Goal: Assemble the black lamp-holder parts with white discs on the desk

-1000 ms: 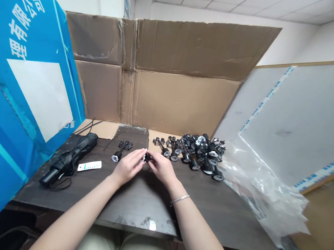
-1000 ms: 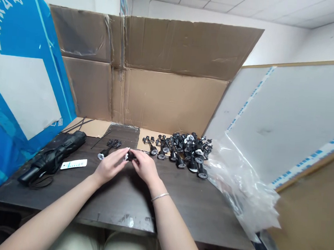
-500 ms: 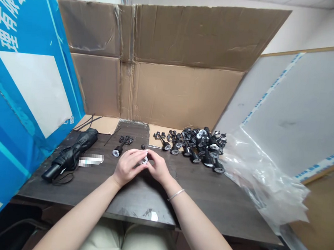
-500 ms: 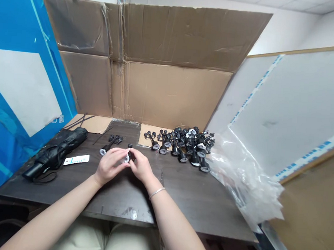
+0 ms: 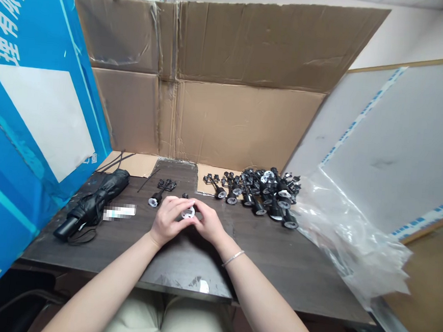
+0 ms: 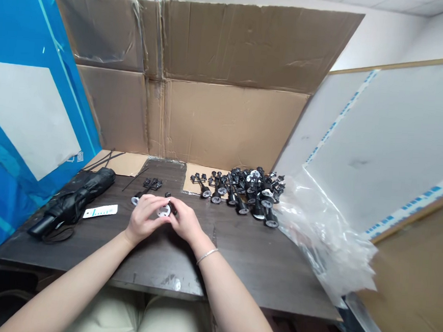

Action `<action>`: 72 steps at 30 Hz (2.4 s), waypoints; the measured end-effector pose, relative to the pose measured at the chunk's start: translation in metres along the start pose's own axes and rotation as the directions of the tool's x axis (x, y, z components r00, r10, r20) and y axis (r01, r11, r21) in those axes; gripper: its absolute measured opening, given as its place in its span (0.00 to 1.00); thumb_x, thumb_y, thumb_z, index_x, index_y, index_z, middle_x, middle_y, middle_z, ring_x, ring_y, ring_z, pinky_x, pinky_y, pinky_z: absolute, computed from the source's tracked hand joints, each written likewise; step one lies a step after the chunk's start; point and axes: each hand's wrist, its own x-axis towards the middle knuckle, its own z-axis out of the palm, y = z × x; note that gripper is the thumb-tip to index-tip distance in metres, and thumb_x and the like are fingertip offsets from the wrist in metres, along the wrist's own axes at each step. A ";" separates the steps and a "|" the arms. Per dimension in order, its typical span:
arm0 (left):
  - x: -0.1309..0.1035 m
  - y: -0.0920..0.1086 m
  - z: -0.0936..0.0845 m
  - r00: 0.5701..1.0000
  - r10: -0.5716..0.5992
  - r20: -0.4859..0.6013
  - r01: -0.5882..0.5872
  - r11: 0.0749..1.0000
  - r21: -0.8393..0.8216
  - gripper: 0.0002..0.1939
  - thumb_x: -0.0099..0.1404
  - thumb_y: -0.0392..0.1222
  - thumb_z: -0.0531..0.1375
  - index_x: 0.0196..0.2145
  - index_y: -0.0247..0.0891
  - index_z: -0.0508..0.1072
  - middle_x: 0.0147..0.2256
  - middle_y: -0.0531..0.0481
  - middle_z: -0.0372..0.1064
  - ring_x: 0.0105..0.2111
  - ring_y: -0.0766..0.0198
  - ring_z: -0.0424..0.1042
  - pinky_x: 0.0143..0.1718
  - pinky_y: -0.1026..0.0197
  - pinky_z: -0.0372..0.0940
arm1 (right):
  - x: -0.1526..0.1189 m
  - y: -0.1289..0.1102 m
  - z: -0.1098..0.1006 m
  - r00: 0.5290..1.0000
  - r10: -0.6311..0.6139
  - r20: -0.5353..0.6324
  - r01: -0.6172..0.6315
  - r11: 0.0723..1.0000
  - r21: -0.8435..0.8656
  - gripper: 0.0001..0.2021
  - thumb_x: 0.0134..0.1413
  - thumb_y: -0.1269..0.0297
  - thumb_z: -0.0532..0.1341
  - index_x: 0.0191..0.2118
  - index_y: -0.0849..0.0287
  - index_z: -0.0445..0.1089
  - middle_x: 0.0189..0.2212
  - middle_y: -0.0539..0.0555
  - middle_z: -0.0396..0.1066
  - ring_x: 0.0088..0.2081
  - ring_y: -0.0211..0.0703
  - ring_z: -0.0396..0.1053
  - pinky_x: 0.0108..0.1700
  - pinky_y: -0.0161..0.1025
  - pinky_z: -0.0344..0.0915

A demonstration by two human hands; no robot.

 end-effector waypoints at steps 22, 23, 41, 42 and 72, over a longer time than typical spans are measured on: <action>-0.004 -0.001 0.006 0.992 -0.129 -0.002 0.128 0.986 -0.111 0.20 0.56 0.45 0.60 0.47 0.39 0.67 0.44 0.43 0.70 0.43 0.57 0.68 0.44 0.52 0.64 | 0.000 0.001 0.001 0.998 -0.046 -0.047 0.048 0.998 0.050 0.18 0.53 0.59 0.54 0.48 0.59 0.63 0.43 0.60 0.70 0.43 0.47 0.69 0.44 0.42 0.66; -0.004 -0.002 0.006 0.992 -0.128 0.005 0.127 0.985 -0.119 0.20 0.56 0.45 0.60 0.46 0.39 0.67 0.44 0.42 0.69 0.44 0.57 0.68 0.45 0.52 0.64 | 0.000 0.001 0.001 0.998 -0.044 -0.045 0.046 0.998 0.053 0.17 0.53 0.59 0.54 0.48 0.59 0.63 0.43 0.60 0.70 0.43 0.47 0.69 0.44 0.42 0.66; -0.010 -0.006 0.009 0.964 -0.242 0.112 0.256 0.957 -0.135 0.19 0.60 0.42 0.57 0.50 0.41 0.65 0.47 0.45 0.68 0.47 0.60 0.67 0.48 0.55 0.64 | 0.003 -0.001 -0.001 0.964 0.257 0.067 -0.253 0.813 0.524 0.19 0.42 0.70 0.56 0.44 0.56 0.66 0.42 0.55 0.69 0.44 0.46 0.66 0.48 0.45 0.62; -0.010 -0.007 0.009 0.964 -0.240 0.117 0.255 0.957 -0.140 0.19 0.60 0.43 0.57 0.50 0.41 0.64 0.47 0.45 0.68 0.47 0.60 0.67 0.48 0.55 0.64 | 0.003 -0.001 -0.002 0.954 0.286 0.085 -0.285 0.783 0.553 0.18 0.42 0.69 0.56 0.44 0.56 0.67 0.42 0.54 0.69 0.43 0.46 0.66 0.47 0.45 0.62; -0.021 -0.008 0.022 0.698 -0.613 0.370 0.714 0.565 -0.413 0.19 0.64 0.46 0.49 0.52 0.39 0.62 0.48 0.45 0.66 0.45 0.60 0.68 0.40 0.60 0.68 | 0.007 0.000 0.000 0.916 0.398 -0.042 -0.328 0.807 0.491 0.14 0.49 0.58 0.56 0.40 0.57 0.70 0.39 0.54 0.72 0.41 0.45 0.69 0.44 0.43 0.66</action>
